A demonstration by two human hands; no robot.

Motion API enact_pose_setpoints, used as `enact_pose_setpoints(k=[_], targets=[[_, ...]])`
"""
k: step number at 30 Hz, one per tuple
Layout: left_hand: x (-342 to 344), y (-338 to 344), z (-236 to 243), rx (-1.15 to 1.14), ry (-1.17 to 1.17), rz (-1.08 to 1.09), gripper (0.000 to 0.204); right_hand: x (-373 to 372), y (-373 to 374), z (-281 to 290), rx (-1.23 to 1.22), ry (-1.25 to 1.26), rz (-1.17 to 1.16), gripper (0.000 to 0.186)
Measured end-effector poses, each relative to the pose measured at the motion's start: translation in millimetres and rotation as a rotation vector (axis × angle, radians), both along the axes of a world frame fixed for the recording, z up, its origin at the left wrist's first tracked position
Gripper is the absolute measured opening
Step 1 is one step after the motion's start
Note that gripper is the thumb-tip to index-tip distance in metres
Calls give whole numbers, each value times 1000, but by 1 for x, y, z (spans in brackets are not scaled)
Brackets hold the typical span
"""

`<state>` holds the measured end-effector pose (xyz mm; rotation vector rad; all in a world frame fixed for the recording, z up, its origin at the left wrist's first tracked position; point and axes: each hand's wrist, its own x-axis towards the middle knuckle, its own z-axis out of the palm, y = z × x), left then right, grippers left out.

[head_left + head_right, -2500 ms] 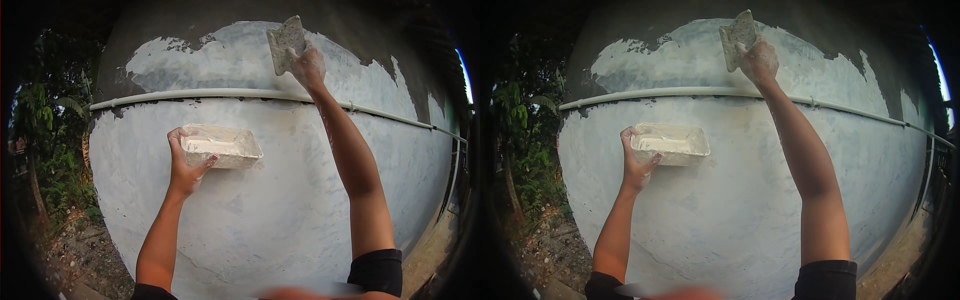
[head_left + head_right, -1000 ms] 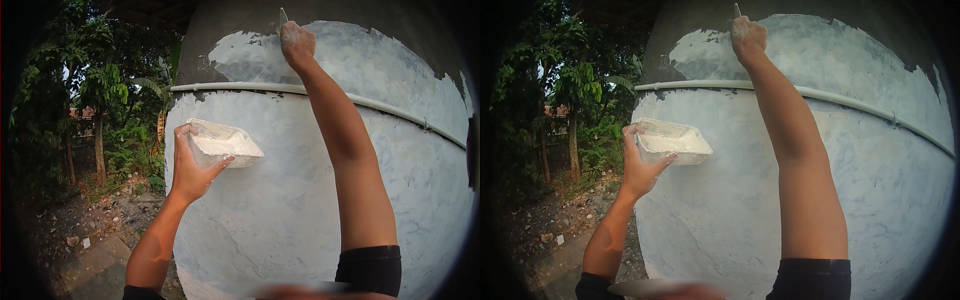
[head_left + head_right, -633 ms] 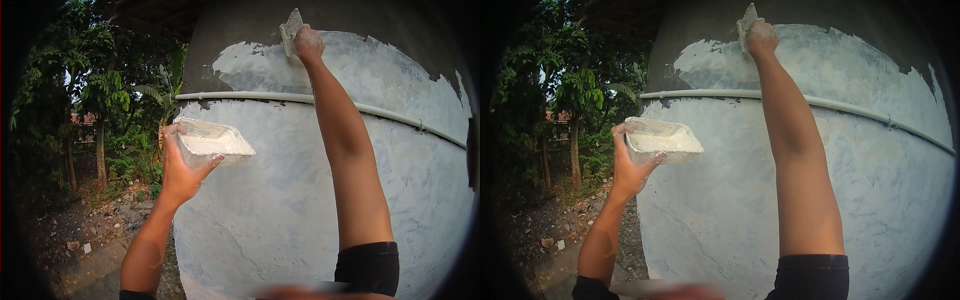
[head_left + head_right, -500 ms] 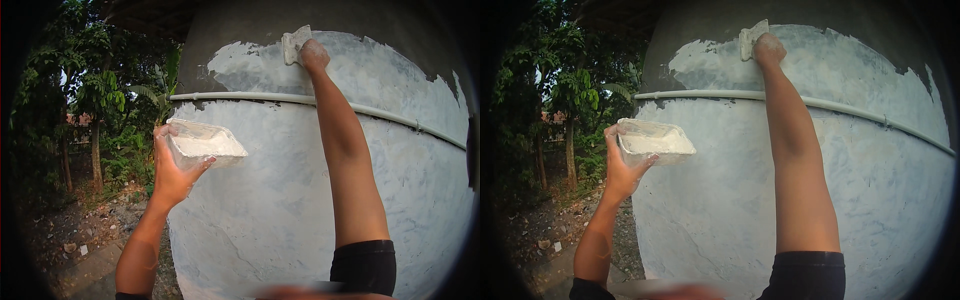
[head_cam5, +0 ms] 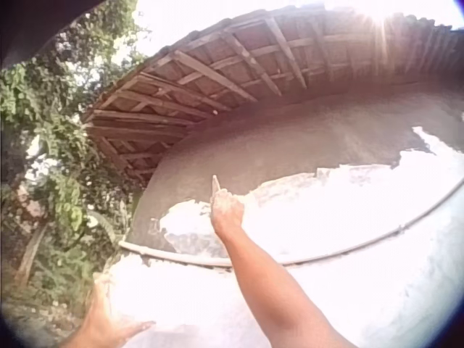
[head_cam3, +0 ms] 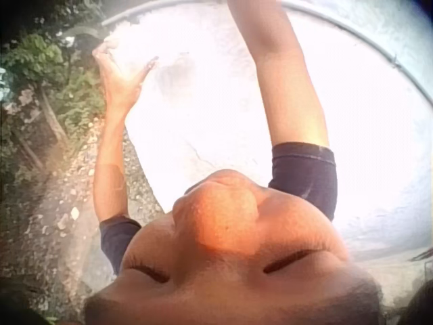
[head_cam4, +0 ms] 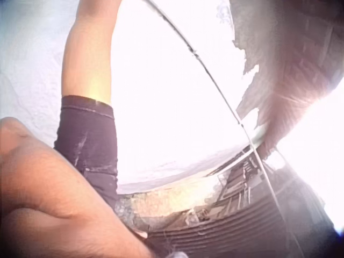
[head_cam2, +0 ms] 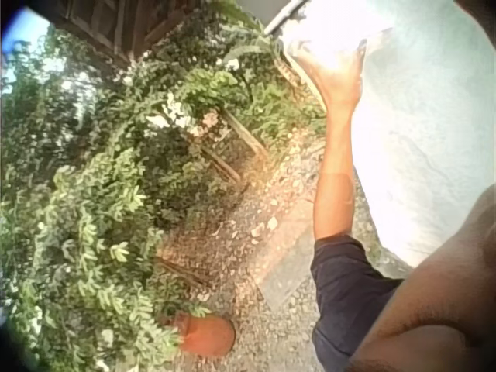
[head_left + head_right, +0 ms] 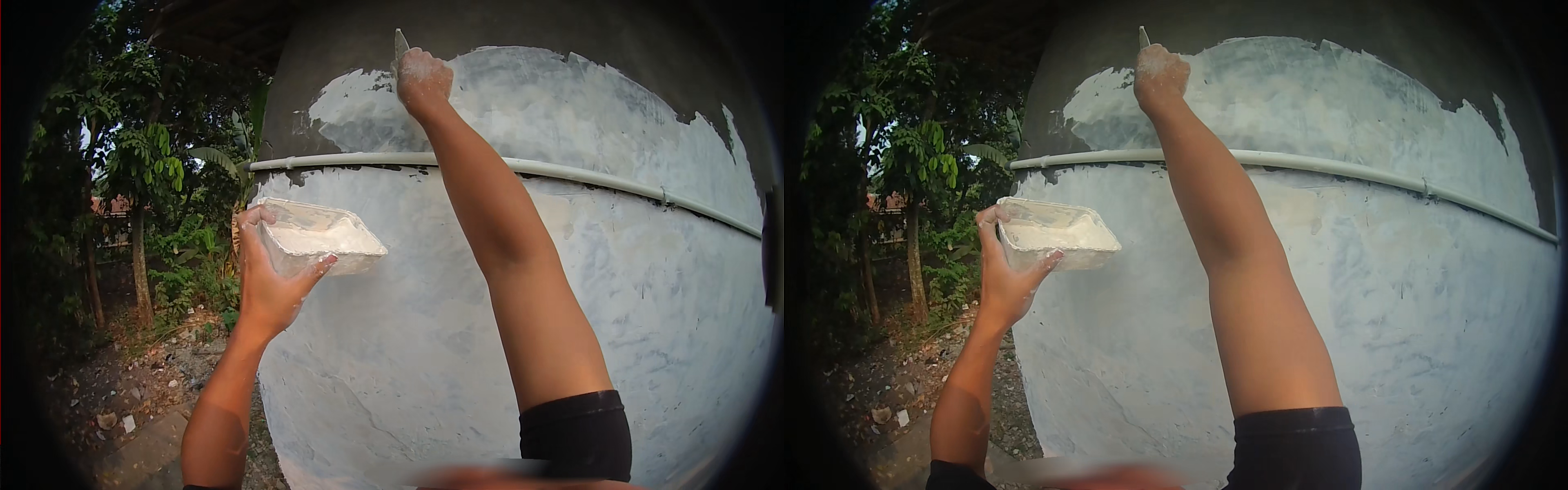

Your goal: Applying white putty or plaster to an exterior wall using a trowel.

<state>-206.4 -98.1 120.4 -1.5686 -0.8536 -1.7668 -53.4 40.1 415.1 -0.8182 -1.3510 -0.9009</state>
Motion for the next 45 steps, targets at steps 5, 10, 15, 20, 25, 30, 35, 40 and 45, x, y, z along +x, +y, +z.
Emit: enact_pose_setpoints(k=[5, 10, 15, 20, 25, 30, 35, 40, 45], targets=[[17, 21, 15, -8, 40, -55, 73, 34, 0, -7, -92, 50, 28, 17], [39, 29, 19, -27, 50, -153, 72, 136, -7, 9, 12, 140, -76, 21], [45, 20, 10, -57, 85, -100, 73, 197, -6, 18, 67, 208, -217, 22], [27, 8, 1, -9, 49, -86, 73, 174, -21, 11, 191, 165, -338, 22], [19, -15, 1, -72, -18, 73, 74, 116, -24, -29, 241, 44, -248, 21], [11, -25, -10, -94, 37, 158, 74, 60, -9, -50, 22, -75, 12, 40], [16, -21, -11, -143, 49, 179, 73, 46, 34, -28, 38, -62, 183, 30], [41, 30, -5, -76, -25, 26, 76, -2, 24, -17, -21, 69, 351, 19], [65, 56, -11, -107, -5, 9, 71, -8, 31, -23, -165, 62, 266, 19]])
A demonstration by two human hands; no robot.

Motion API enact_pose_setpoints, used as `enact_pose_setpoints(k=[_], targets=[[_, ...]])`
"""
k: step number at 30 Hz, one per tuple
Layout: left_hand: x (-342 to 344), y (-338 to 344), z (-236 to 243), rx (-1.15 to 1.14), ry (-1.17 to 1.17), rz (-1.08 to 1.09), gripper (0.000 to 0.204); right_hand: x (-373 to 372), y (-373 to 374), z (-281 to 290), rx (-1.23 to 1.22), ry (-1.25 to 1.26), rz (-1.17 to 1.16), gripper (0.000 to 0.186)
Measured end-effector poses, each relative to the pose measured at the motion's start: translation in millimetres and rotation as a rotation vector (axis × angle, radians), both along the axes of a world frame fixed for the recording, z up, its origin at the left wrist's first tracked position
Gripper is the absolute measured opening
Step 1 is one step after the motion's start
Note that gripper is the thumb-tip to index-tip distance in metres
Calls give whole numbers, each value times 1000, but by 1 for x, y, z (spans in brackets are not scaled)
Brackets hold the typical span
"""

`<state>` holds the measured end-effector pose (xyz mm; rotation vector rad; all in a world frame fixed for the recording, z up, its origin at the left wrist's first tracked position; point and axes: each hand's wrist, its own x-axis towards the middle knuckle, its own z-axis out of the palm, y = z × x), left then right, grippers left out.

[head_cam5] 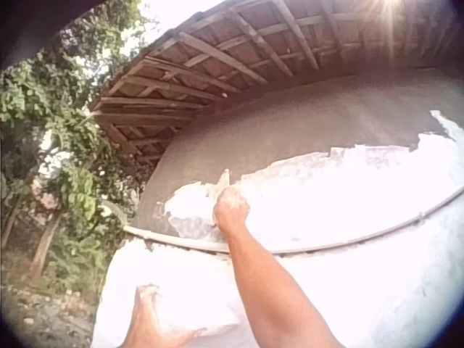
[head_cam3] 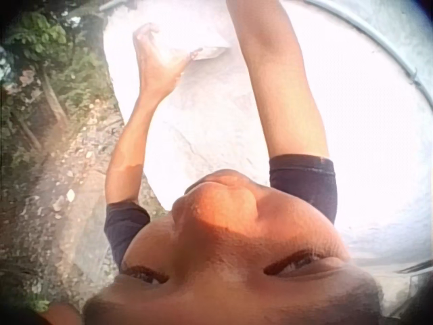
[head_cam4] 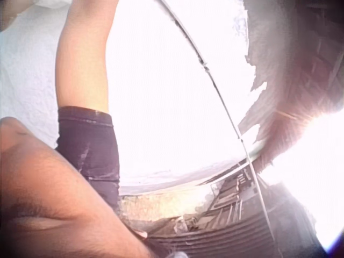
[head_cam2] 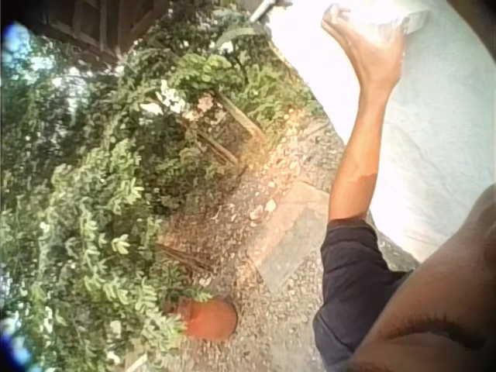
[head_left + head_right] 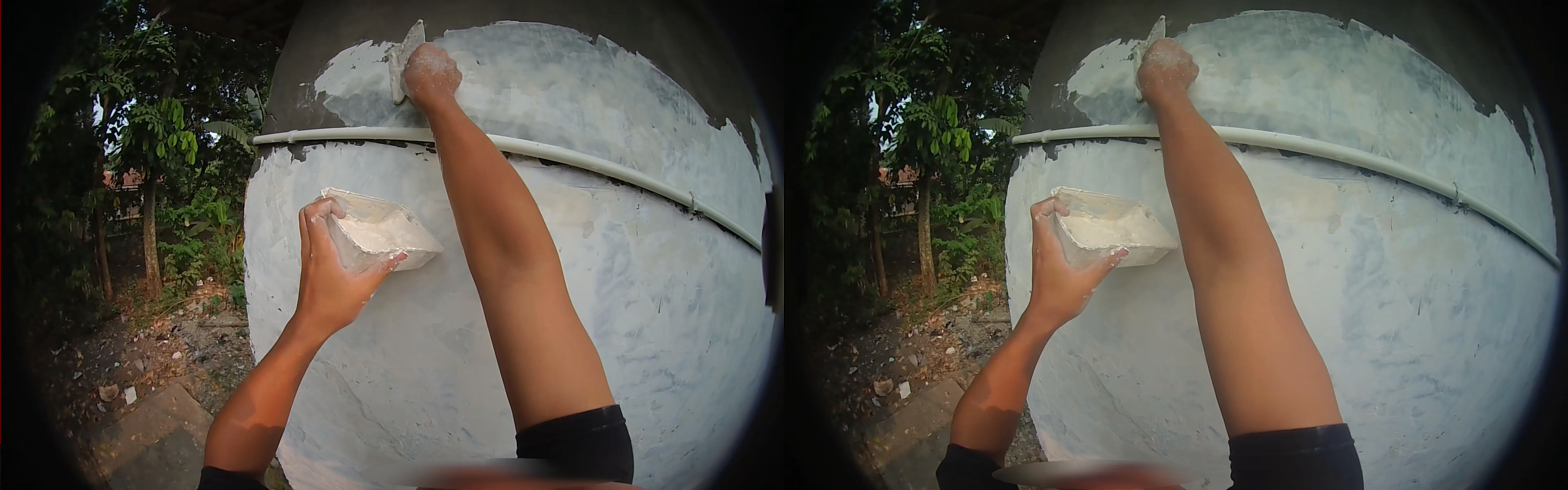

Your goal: Applying white putty or plaster to an exterior wall using a trowel.

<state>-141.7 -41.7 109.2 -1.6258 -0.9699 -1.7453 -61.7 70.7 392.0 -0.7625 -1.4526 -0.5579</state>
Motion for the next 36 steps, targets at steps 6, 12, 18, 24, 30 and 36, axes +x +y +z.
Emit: enact_pose_setpoints(k=[6, 12, 18, 24, 30, 36], targets=[[-12, -3, -7, 19, -7, 17, 71, 94, -4, 23, 205, -46, -158, 22], [-52, -36, -19, 34, -57, 109, 74, 129, -35, 14, 308, -60, -415, 19], [-44, -58, -6, 94, -89, -19, 78, 104, -48, -8, 362, -88, -419, 11], [-31, -69, -8, 91, -29, -25, 79, 81, -43, -43, 278, -249, -309, 13], [-13, -50, -19, 36, -57, -207, 83, 158, -42, -35, 191, -102, -408, 16], [-5, -34, -43, 3, -125, -332, 83, 271, -56, -21, 173, 27, -579, 19]])
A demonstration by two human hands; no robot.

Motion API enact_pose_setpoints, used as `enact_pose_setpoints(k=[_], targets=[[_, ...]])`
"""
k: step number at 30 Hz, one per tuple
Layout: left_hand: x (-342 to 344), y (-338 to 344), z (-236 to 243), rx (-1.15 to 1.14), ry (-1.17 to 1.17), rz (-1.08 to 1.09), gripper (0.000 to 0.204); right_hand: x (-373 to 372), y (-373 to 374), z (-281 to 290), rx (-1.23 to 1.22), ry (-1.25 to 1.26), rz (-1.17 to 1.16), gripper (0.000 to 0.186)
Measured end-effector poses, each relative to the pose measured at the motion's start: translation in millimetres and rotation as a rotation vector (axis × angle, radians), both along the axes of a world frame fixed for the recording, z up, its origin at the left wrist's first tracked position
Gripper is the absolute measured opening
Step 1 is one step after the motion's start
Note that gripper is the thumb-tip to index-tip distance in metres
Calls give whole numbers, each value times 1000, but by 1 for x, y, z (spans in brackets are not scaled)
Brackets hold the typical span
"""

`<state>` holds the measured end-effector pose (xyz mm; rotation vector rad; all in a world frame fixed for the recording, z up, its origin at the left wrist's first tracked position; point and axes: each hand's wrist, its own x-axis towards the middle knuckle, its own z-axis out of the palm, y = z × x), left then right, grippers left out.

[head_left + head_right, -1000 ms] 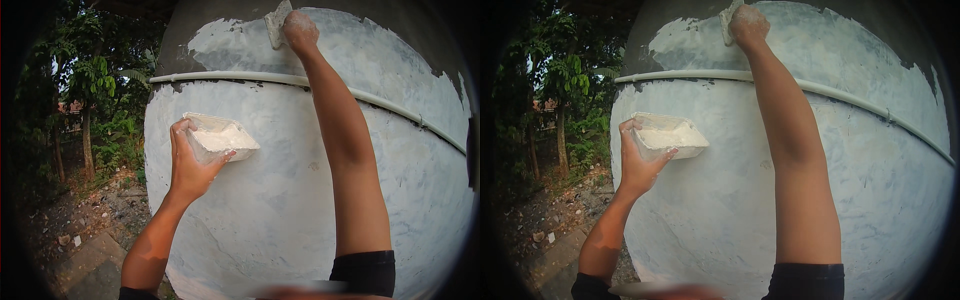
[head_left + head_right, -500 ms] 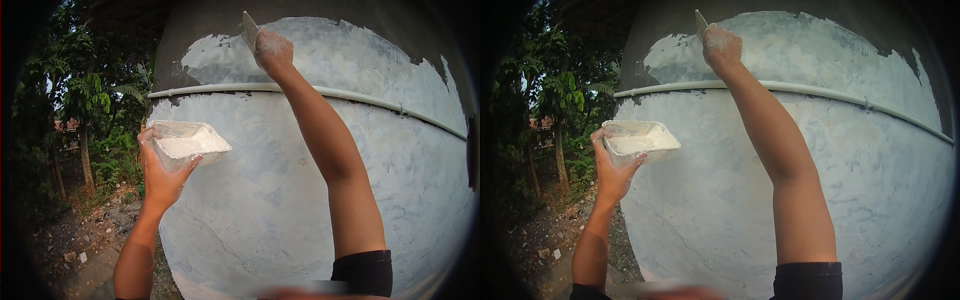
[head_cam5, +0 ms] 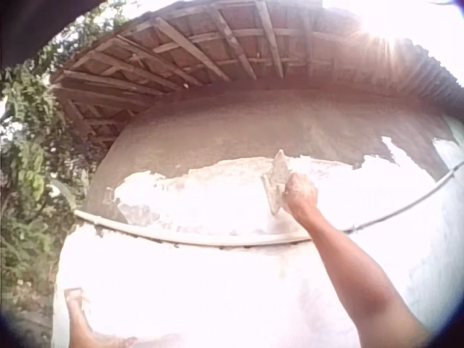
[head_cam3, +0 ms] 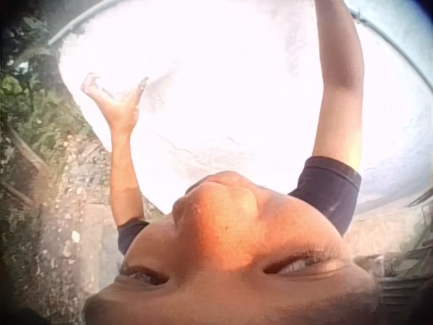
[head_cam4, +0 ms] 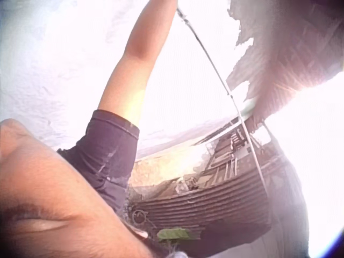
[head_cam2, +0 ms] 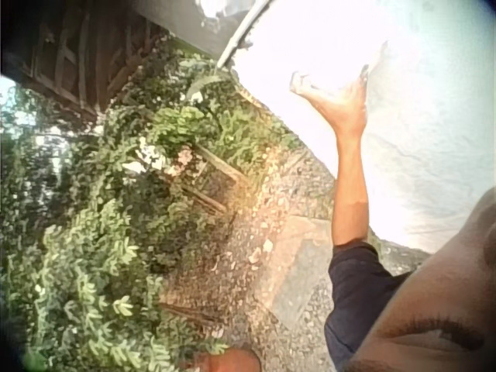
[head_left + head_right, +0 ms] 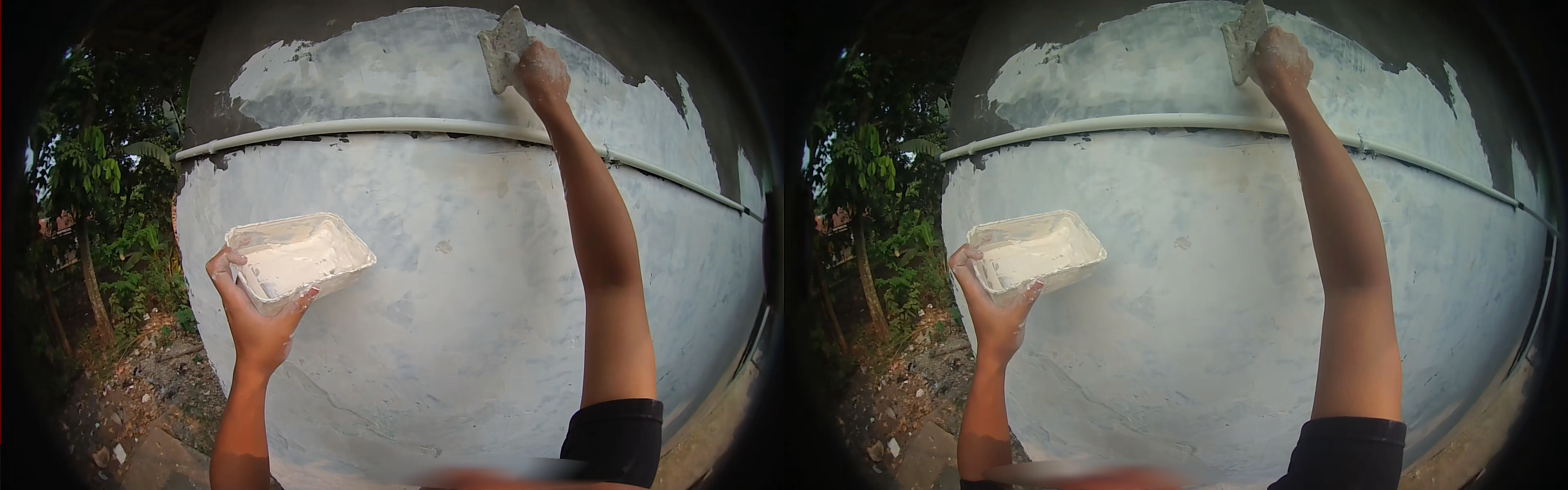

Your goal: Applying white putty or plaster to an exterior wall using a trowel.

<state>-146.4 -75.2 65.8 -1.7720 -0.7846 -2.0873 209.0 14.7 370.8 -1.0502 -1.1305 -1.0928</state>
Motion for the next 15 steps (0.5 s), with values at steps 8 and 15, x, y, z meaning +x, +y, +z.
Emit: enact_pose_setpoints(k=[8, 15], targets=[[26, 12, 8, -6, 4, -212, 76, 38, -17, 16, 59, 108, -97, 32], [33, -1, 20, 5, 68, -223, 76, -51, 30, 28, 5, -134, 275, 36]])
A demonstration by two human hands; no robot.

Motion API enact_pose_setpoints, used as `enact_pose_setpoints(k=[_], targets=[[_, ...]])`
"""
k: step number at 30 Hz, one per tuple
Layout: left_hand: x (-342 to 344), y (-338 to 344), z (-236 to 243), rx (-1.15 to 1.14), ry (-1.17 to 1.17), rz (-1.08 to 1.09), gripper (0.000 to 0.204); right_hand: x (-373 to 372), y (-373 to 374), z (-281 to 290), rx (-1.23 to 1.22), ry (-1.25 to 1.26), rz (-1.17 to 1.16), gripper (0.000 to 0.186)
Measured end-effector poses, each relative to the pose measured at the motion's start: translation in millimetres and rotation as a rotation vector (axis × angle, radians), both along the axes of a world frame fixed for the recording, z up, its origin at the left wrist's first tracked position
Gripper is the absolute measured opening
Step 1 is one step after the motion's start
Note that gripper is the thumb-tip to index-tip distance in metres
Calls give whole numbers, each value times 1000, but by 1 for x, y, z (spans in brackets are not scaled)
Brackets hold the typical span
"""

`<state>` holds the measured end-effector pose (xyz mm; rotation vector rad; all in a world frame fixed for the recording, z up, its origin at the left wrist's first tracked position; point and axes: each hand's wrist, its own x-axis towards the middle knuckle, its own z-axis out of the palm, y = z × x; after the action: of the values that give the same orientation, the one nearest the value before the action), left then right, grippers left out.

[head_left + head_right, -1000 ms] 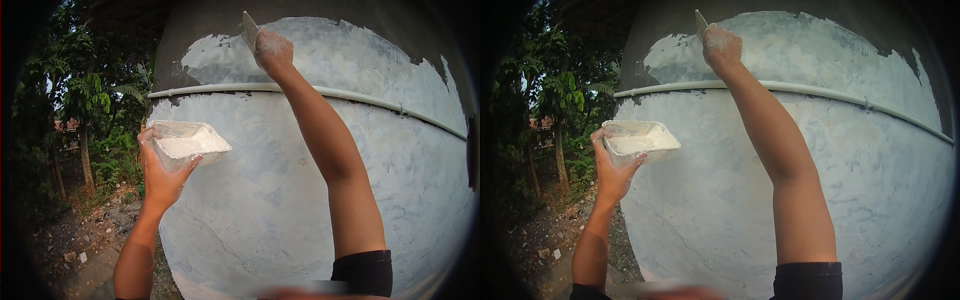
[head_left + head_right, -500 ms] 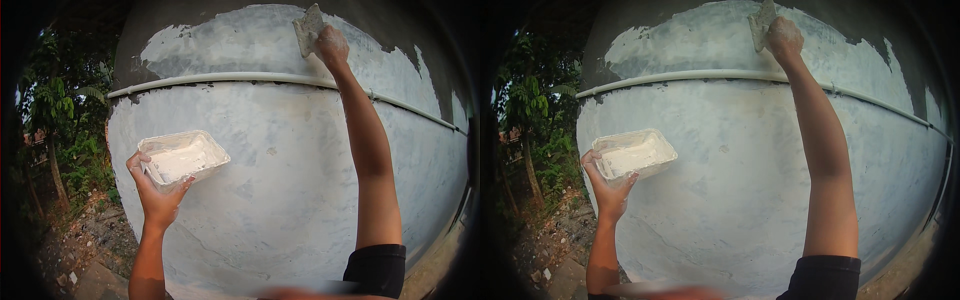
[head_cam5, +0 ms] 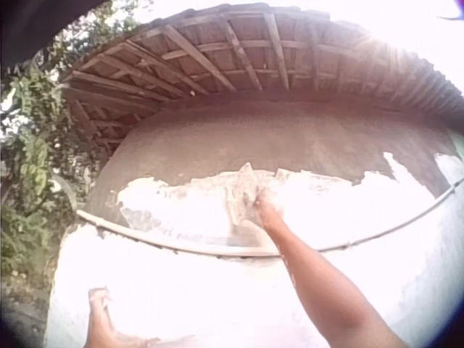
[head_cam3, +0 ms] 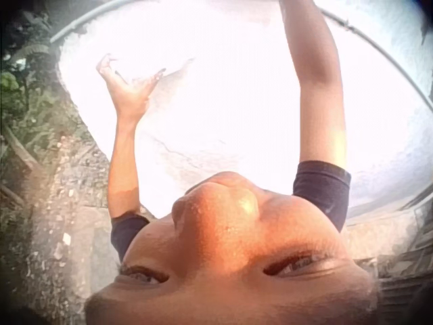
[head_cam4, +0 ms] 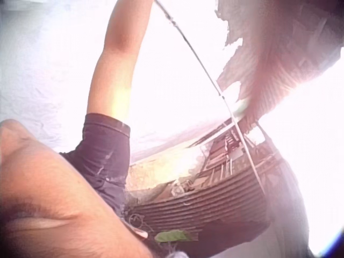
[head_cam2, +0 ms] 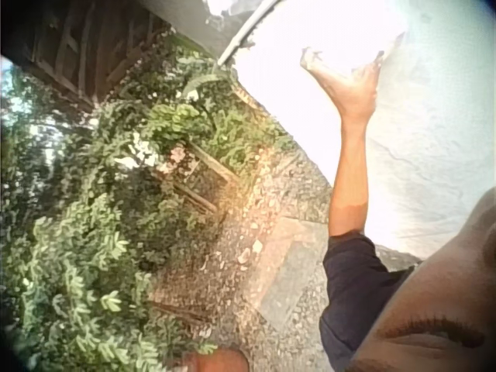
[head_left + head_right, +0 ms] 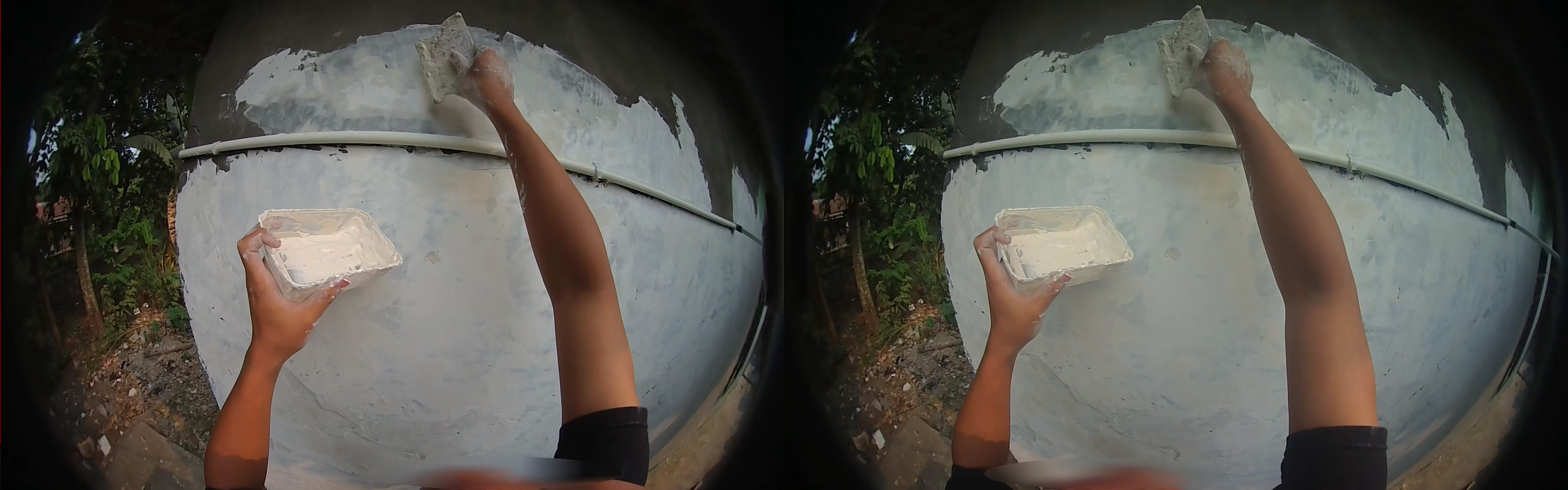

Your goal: Applying white putty or plaster to an exterior wall using a trowel.

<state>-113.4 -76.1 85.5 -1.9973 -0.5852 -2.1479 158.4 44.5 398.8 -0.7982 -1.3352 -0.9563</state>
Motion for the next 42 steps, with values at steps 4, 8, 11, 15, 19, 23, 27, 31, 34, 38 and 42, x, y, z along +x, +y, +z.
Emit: enact_pose_setpoints(k=[4, 8, 11, 15, 19, 23, 27, 31, 34, 38, 42], targets=[[-20, -5, -9, 21, 60, 241, 78, -72, 14, -10, -109, 105, 122, 33], [-36, -3, -18, 52, 65, 220, 83, -68, 21, 0, -108, 162, -17, 23], [-56, -16, -26, 76, 33, 265, 85, -45, -5, 6, -59, 225, -57, 20], [-67, -14, -26, 45, -98, 173, 84, -57, -22, 22, 74, 144, -138, 24], [-63, -5, -19, 26, -105, 222, 82, -118, -17, 2, 67, 28, -84, 19], [-54, 4, -16, 49, -33, 215, 80, -160, -6, -16, 75, -118, -141, 15], [-41, 19, -8, 56, -4, 157, 80, -129, -13, -10, 53, -106, -132, 15], [-28, 31, -9, 51, -38, 47, 81, -46, -25, -8, 125, 12, -284, 16], [-24, 39, -17, 54, -41, 17, 83, 24, -28, -12, 113, 135, -390, 18], [-13, 49, -31, 15, -76, -40, 84, 92, -32, -21, 176, 193, -553, 19], [-9, 57, -58, -42, -169, -250, 84, 136, -49, -29, 131, 274, -621, 19]])
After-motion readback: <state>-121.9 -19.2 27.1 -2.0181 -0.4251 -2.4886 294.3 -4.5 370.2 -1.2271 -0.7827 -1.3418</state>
